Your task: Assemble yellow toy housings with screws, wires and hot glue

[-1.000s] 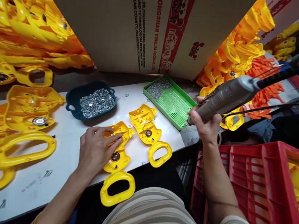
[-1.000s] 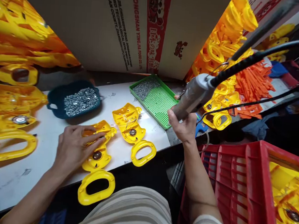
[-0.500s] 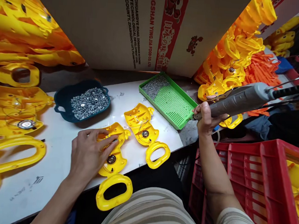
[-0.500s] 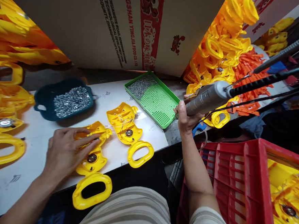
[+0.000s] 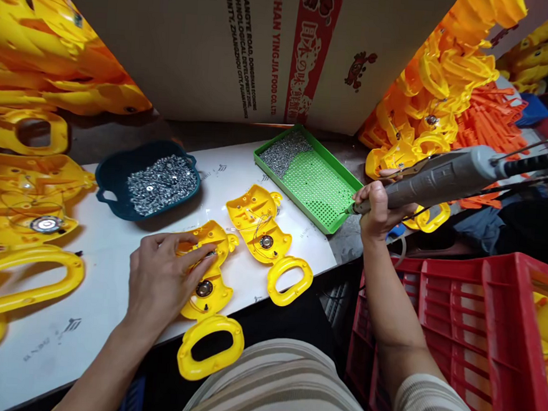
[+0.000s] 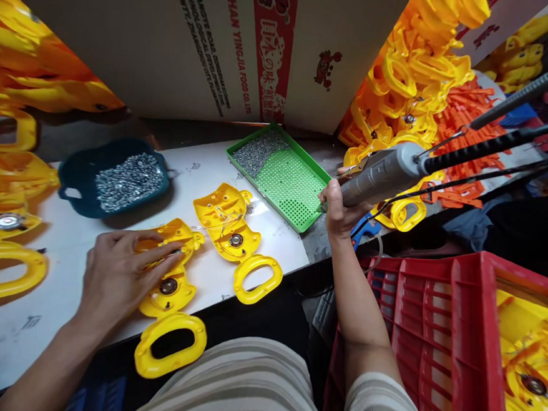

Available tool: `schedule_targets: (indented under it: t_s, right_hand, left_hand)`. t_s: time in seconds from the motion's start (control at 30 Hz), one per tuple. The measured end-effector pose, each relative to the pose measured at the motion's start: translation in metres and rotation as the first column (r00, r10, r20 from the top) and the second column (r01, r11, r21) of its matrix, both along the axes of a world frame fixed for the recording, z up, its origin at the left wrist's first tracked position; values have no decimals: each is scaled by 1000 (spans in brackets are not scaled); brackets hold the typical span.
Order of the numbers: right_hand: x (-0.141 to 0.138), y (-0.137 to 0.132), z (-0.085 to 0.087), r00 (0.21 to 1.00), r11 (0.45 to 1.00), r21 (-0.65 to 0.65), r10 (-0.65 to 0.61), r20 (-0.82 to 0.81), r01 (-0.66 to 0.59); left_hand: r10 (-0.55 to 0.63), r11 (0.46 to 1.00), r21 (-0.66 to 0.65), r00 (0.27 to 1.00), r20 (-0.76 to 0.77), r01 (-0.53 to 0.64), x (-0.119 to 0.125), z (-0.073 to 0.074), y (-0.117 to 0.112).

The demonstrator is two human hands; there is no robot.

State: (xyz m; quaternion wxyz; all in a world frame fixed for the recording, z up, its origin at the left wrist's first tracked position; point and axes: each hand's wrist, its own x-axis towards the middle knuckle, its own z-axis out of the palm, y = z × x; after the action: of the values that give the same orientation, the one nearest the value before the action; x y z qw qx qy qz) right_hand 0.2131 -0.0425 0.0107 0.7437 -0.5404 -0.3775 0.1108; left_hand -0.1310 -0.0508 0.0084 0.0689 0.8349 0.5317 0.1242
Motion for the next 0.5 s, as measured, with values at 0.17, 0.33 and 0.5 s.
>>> schedule_targets:
  t_s: [0.17,0.33,0.5]
  right_hand:
    - [-2,1,1,1000,1000,11,5,-18,-5]
    - [-2,1,-1,999,1000,13,6,37,-7]
    - [-4,0,2,998,1000,-14,25,60,-24]
  left_hand:
    - [-8,1000,2,999,-42,8,-1,-1,0]
    - [-37,999,21,992,-118,40,-2,-1,0]
    - [-44,998,40,991,-130,50,-2,-4,1]
